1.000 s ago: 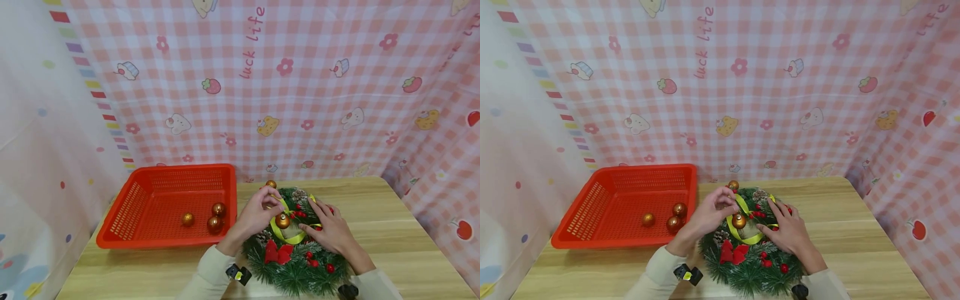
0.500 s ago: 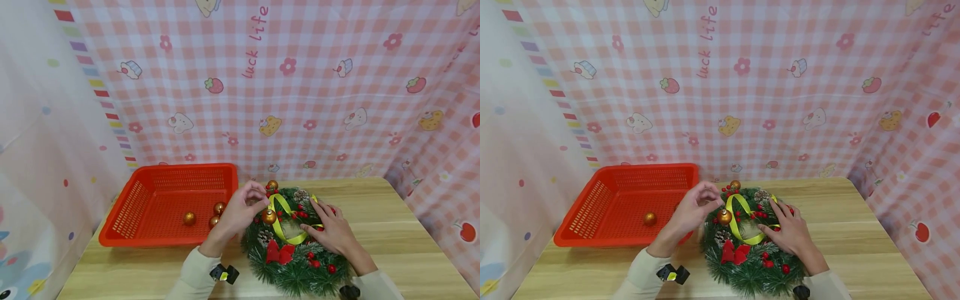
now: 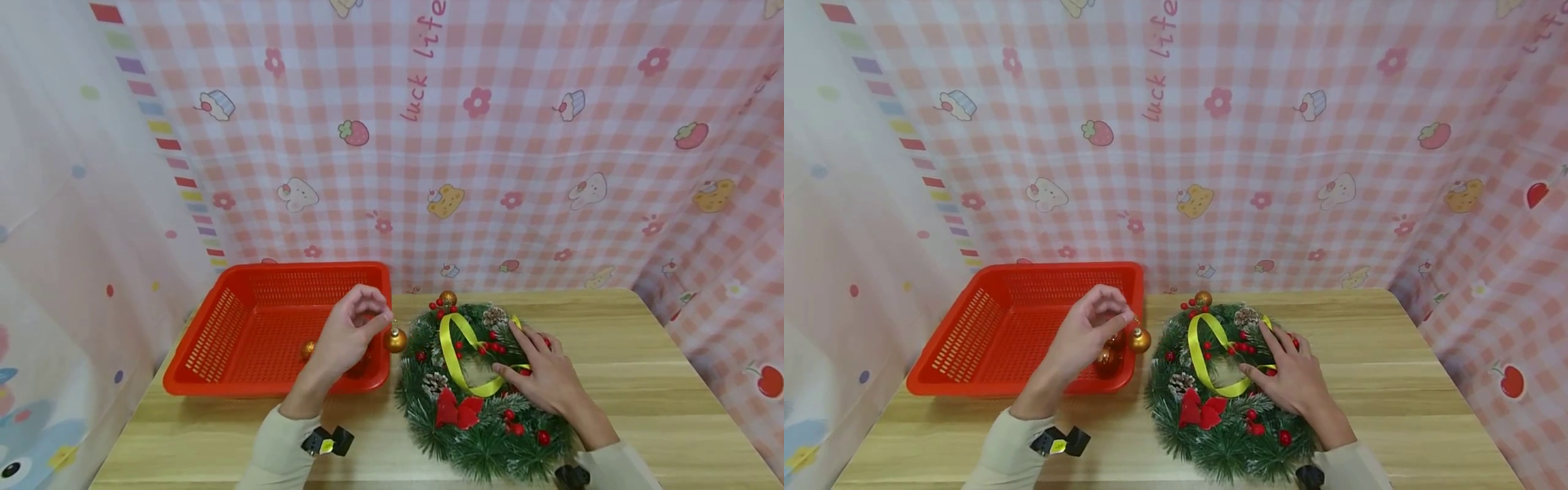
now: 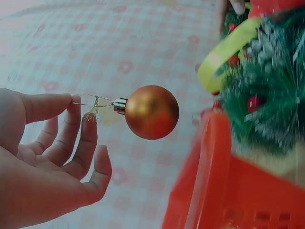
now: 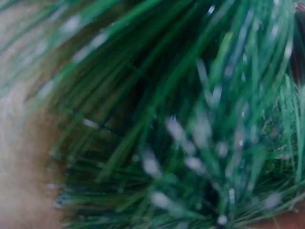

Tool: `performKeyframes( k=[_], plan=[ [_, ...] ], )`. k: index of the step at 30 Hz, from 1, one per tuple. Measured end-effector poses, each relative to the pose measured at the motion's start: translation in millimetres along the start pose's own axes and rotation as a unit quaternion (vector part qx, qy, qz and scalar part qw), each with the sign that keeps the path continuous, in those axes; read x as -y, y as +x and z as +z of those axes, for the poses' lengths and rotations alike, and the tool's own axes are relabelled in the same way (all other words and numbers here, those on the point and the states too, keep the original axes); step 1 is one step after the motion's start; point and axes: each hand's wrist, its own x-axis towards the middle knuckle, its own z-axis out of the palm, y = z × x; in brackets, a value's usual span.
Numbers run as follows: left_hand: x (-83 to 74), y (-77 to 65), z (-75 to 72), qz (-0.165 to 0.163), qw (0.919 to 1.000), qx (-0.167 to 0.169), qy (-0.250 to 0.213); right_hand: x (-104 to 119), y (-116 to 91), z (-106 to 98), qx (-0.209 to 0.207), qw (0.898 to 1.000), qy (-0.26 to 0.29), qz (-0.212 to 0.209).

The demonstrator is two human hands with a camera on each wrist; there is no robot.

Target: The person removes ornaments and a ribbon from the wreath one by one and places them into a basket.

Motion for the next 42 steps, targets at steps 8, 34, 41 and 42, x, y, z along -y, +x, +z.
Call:
performKeyframes(
  k=[8, 34, 41, 42],
  plan=[
    [14.2, -9.5, -31.9, -0.018, 0.9991, -0.030, 0.024, -1, -1, 2, 0.003, 1.000, 0.002, -0.002],
    [47.3, -15.5, -66.7, -0.038, 0.9952, -0.069, 0.058, -2, 1, 0, 0.013, 1.000, 0.005, 0.004],
    [50.0, -17.2, -68.2, -0.045, 0.9859, -0.071, 0.145, -3, 1, -1, 0.018, 1.000, 0.009, 0.006],
    [50.3, -17.2, -68.0, -0.048, 0.9846, -0.069, 0.154, -3, 2, -1, 0.019, 1.000, 0.009, 0.006]
  ],
)
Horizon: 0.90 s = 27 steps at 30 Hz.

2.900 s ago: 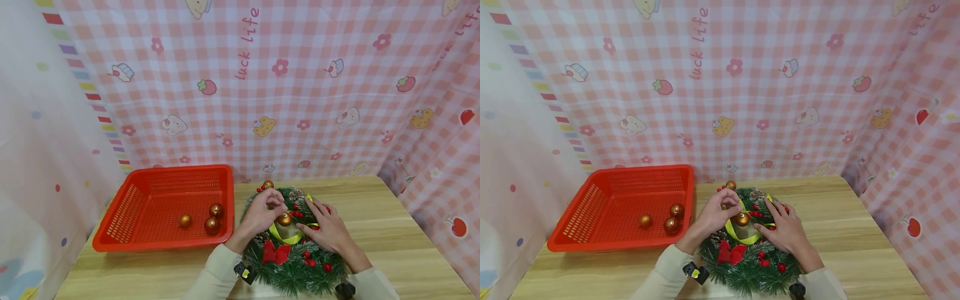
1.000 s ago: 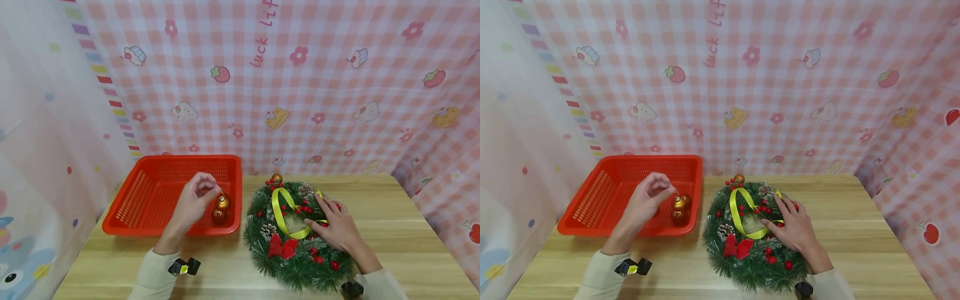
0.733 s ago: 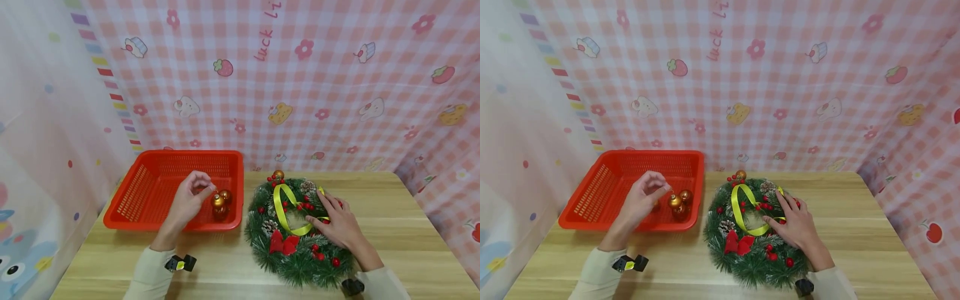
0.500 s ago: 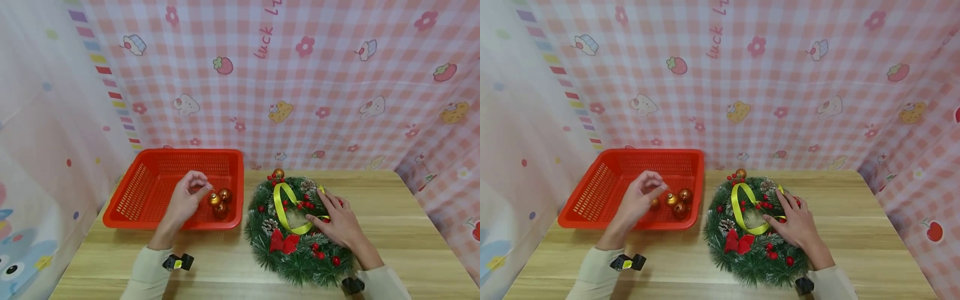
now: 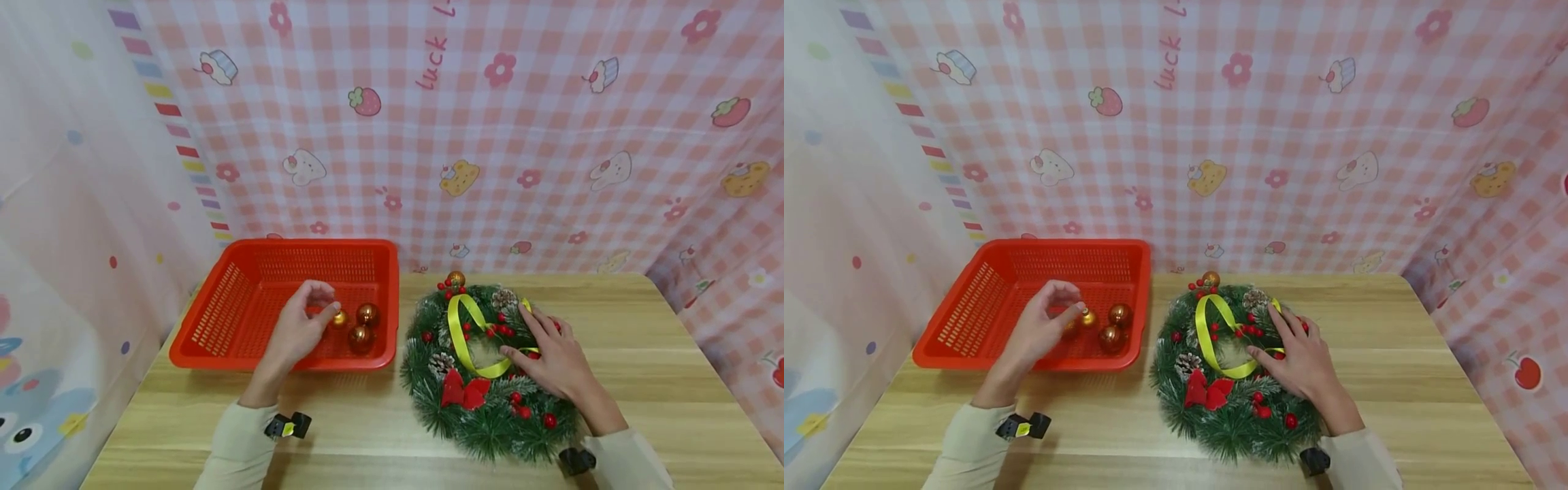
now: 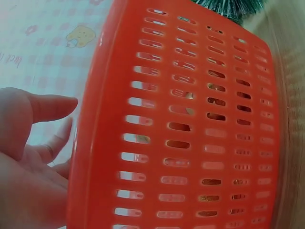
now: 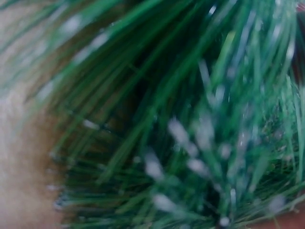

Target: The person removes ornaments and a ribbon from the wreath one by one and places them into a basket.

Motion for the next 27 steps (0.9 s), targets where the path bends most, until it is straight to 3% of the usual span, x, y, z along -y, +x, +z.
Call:
performKeyframes(
  k=[5, 11, 19, 27],
  plan=[
    [-2.3, 2.8, 3.2, -0.010, 0.9989, 0.011, 0.043, -1, 2, -5, -0.001, 1.000, -0.002, 0.000],
    [-7.8, 3.6, 10.3, 0.003, 0.9931, -0.003, 0.117, -2, 1, -9, -0.004, 1.000, -0.001, 0.000],
    [-23.6, -0.2, 48.7, 0.033, 0.9884, 0.042, 0.142, -3, 0, -5, -0.002, 1.000, -0.003, -0.006],
    [-21.5, -3.2, 81.4, 0.013, 0.9767, 0.059, 0.206, -7, 4, -2, 0.008, 1.000, -0.002, -0.013]
  ],
)
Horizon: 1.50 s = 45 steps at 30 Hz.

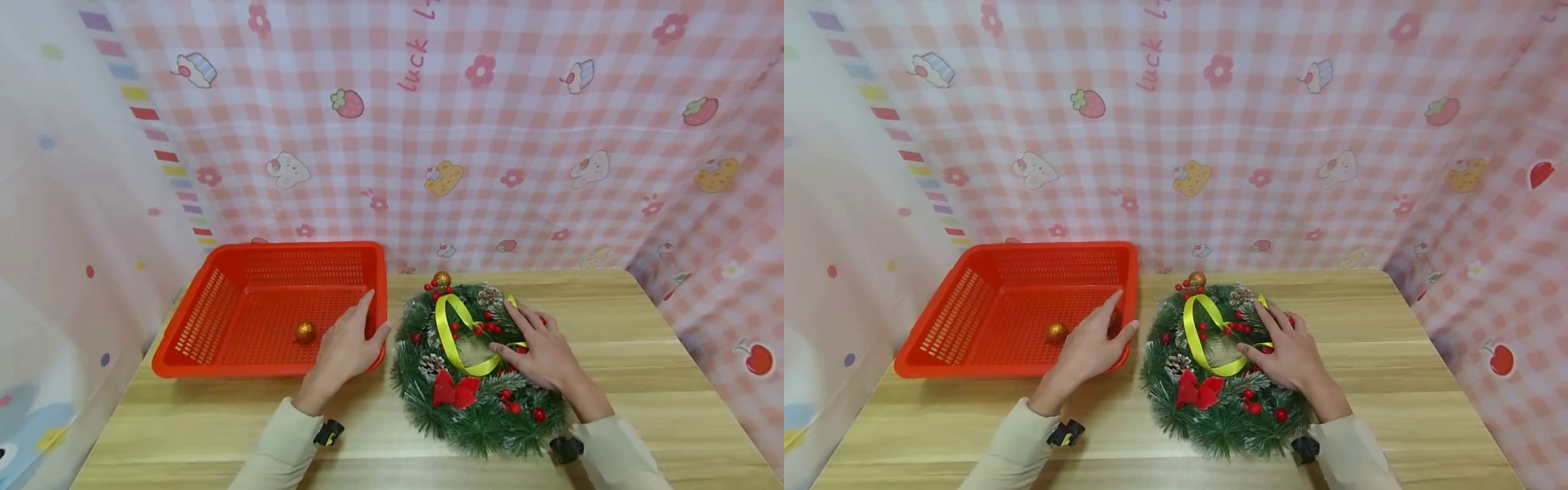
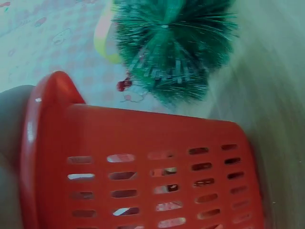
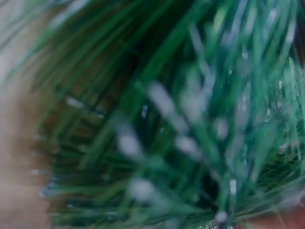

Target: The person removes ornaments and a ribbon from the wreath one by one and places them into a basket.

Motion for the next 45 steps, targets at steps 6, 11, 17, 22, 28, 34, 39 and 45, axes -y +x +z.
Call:
performKeyframes(
  k=[6, 11, 17, 22, 28, 34, 39, 45],
  plan=[
    [-5.8, 2.8, 8.2, 0.004, 0.9981, 0.023, 0.057, -12, 9, -9, 0.012, 1.000, -0.011, -0.020],
    [-15.1, 8.3, 13.7, 0.036, 0.9941, 0.045, 0.092, -28, 8, -15, 0.006, 0.999, -0.006, -0.033],
    [-20.3, 14.5, 12.6, 0.066, 0.9935, 0.035, 0.086, -20, 1, -36, -0.034, 0.999, -0.007, -0.007],
    [-17.5, 14.3, 4.3, 0.043, 0.9957, 0.031, 0.076, 25, -16, -56, -0.060, 0.996, 0.036, 0.053],
    [-11.2, 13.9, 0.8, 0.030, 0.9963, 0.031, 0.074, 67, -37, -39, -0.005, 0.986, 0.060, 0.156],
    [-6.0, 9.0, 2.2, 0.019, 0.9968, 0.034, 0.070, 72, -35, -5, 0.023, 0.976, 0.049, 0.209],
    [-0.9, 4.6, 3.8, 0.014, 0.9967, 0.036, 0.072, 69, -33, 10, 0.000, 0.978, 0.021, 0.205],
    [1.8, 2.1, 3.9, 0.014, 0.9966, 0.034, 0.074, 62, -33, 20, -0.028, 0.982, -0.005, 0.189]
  ],
)
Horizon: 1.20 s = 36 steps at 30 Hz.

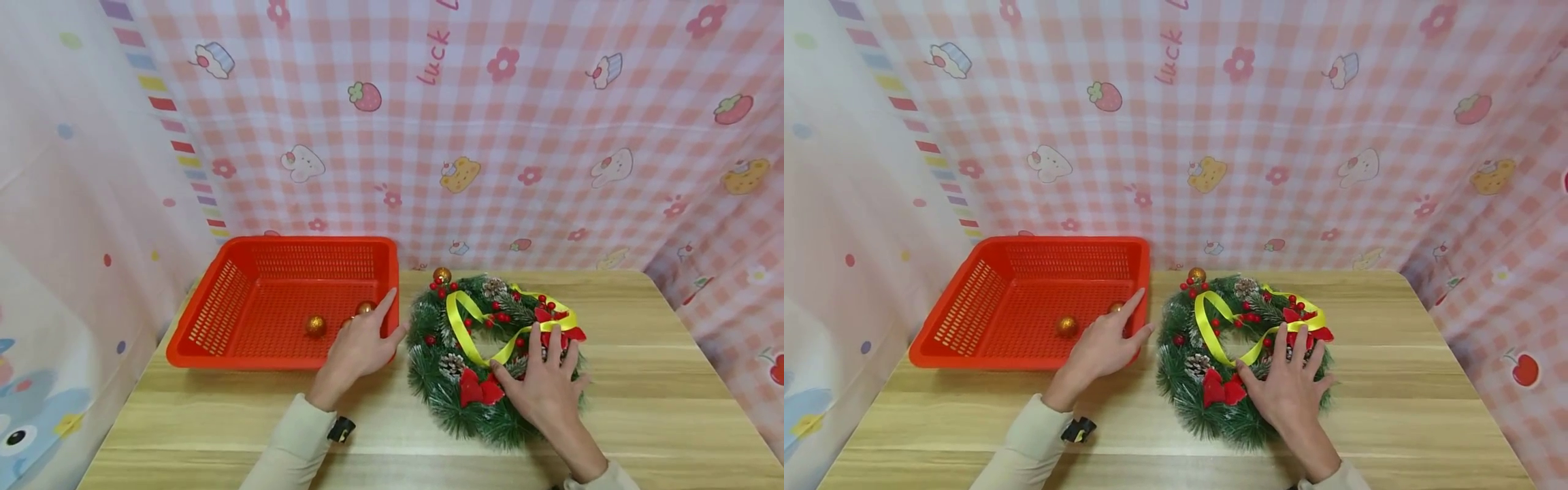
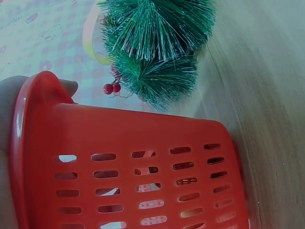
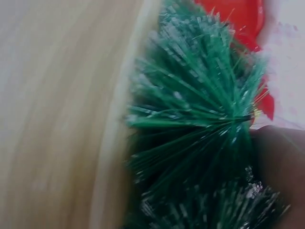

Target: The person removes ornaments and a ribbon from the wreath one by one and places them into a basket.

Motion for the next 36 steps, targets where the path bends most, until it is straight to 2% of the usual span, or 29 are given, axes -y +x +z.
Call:
performKeyframes(
  k=[5, 11, 20, 24, 28, 32, 36],
  plan=[
    [0.6, -0.7, -0.6, -0.001, 1.0000, -0.004, 0.004, -13, 10, 2, -0.021, 0.998, -0.028, -0.051],
    [1.3, -1.8, 0.6, -0.007, 1.0000, 0.006, -0.003, -36, 30, -3, -0.016, 0.991, -0.029, -0.128],
    [0.6, -2.1, 2.5, -0.003, 0.9999, 0.010, -0.009, -70, 61, -19, 0.000, 0.972, -0.025, -0.232],
    [0.4, -0.8, 1.8, 0.001, 1.0000, 0.001, -0.008, -76, 72, -27, -0.003, 0.963, -0.032, -0.268],
    [1.4, -0.3, 0.3, 0.005, 0.9998, 0.000, -0.017, -60, 64, -37, -0.025, 0.963, -0.040, -0.267],
    [3.0, -0.5, 1.0, 0.003, 0.9998, 0.003, -0.022, -20, 38, -40, -0.049, 0.969, -0.003, -0.244],
    [2.0, -0.4, 2.9, 0.000, 0.9999, -0.004, -0.014, 21, 14, -30, -0.037, 0.972, 0.037, -0.229]
  ],
)
